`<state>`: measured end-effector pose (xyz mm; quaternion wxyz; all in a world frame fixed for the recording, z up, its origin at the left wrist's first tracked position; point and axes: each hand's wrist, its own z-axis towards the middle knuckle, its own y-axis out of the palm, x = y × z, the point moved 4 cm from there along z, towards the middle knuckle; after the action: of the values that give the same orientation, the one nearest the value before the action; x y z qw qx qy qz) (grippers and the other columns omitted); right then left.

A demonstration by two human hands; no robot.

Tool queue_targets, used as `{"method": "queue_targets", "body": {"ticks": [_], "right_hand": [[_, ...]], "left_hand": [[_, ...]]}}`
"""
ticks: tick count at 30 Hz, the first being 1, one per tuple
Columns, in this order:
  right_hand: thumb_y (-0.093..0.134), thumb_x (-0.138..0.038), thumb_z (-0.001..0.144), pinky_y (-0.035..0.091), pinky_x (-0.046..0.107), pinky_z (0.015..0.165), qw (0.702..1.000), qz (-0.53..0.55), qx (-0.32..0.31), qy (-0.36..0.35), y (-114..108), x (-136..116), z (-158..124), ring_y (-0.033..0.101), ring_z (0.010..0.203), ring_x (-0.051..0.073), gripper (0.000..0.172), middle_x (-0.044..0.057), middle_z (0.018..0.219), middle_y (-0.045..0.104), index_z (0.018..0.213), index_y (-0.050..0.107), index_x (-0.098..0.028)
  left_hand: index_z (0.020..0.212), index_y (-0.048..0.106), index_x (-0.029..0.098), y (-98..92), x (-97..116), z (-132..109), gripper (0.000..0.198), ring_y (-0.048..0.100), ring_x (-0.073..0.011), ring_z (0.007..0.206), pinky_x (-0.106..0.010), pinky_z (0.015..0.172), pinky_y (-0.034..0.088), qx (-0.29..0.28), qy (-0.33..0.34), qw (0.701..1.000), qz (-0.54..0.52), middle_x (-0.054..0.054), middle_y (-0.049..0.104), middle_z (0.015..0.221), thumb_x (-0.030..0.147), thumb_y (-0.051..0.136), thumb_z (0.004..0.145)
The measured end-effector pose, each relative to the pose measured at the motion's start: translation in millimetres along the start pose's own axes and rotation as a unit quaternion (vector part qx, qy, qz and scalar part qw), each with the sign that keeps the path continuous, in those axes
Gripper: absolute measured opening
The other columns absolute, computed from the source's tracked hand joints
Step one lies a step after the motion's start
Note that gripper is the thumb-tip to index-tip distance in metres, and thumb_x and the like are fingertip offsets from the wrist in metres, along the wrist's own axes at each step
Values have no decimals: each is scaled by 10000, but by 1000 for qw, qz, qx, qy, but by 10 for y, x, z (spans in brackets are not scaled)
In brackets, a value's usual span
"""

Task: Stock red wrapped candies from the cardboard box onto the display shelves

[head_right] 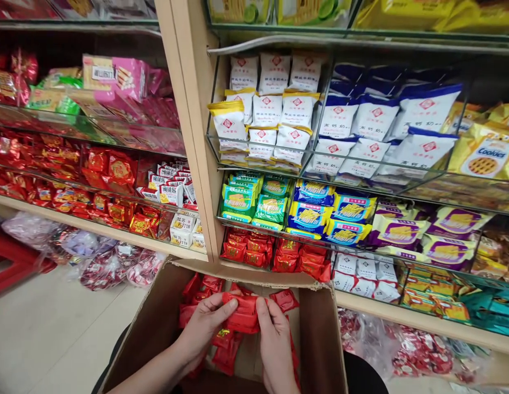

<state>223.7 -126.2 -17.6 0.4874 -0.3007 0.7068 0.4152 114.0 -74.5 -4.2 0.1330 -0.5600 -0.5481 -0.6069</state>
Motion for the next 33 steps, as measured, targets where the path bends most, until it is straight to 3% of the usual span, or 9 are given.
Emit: {"method": "queue_targets", "body": {"ticks": [4, 8, 11, 13, 16, 20, 24, 28, 33], "right_hand": [[530, -432, 758, 452, 324, 802, 991, -105, 39, -78, -54, -22, 4, 557, 901, 214, 311, 61, 918, 635, 900, 648, -182], [521, -261, 785, 455, 318, 782, 909, -293, 0, -298, -30, -185, -127, 541, 911, 199, 223, 62, 958, 603, 969, 647, -248], [556, -164, 749, 455, 338, 786, 839, -352, -97, -404, 54, -255, -320, 515, 934, 204, 298, 63, 967, 580, 1025, 608, -266], [602, -174, 710, 434, 379, 832, 828, -354, -130, -414, 71, -258, -417, 483, 992, 229, 281, 70, 1024, 553, 978, 616, -256], [607, -225, 711, 425, 397, 843, 893, -295, -64, -333, -7, -209, -415, 486, 1004, 240, 206, 79, 1068, 532, 917, 607, -238], [627, -358, 699, 480, 331, 730, 994, -81, -11, -73, -57, 19, -251, 569, 855, 205, 314, 72, 947, 599, 962, 547, -206], [701, -406, 611, 467, 249, 528, 995, 61, -55, 60, 23, 153, -157, 560, 648, 146, 376, 39, 808, 626, 879, 574, -175], [742, -378, 571, 398, 187, 444, 997, 53, -21, 47, -50, 220, -157, 495, 567, 97, 415, 21, 740, 622, 881, 582, -156], [711, -419, 600, 403, 202, 442, 994, 38, -85, 63, -15, 271, -193, 475, 564, 101, 387, 13, 710, 605, 842, 572, -152]], "left_hand": [[912, 614, 192, -21, -69, -46, 301, 579, -117, 694, -240, 706, 428, 43, -42, 998, -33, -14, 645, 755, 350, 672, 663], [904, 553, 203, 117, -75, -138, 320, 588, -113, 678, -247, 697, 436, -1, -190, 972, -142, -18, 623, 787, 485, 511, 756], [920, 521, 197, 150, 21, -140, 152, 595, -112, 648, -252, 707, 451, 8, -158, 964, -214, -12, 617, 744, 253, 507, 780], [1020, 489, 204, 118, 59, -118, 296, 611, -129, 703, -270, 723, 462, 35, -121, 966, -225, -25, 631, 806, 109, 491, 740], [1140, 431, 193, 113, 72, -95, 419, 616, -180, 834, -341, 784, 464, 17, -102, 968, -227, -78, 621, 982, 81, 475, 739], [1157, 436, 183, 131, 93, -103, 437, 596, -197, 915, -353, 830, 446, 13, -72, 973, -220, -100, 598, 1070, 67, 500, 741], [1064, 524, 169, 103, 85, -114, 364, 583, -167, 920, -280, 812, 441, 24, -53, 985, -164, -83, 625, 1024, 88, 578, 713], [893, 622, 142, 9, -6, -118, 259, 587, -112, 680, -214, 672, 446, 52, -72, 993, -82, -48, 665, 795, 218, 691, 656], [825, 657, 143, 8, -59, -138, 243, 542, -88, 584, -190, 591, 417, 34, -58, 994, -83, -24, 648, 680, 308, 693, 652]]}}
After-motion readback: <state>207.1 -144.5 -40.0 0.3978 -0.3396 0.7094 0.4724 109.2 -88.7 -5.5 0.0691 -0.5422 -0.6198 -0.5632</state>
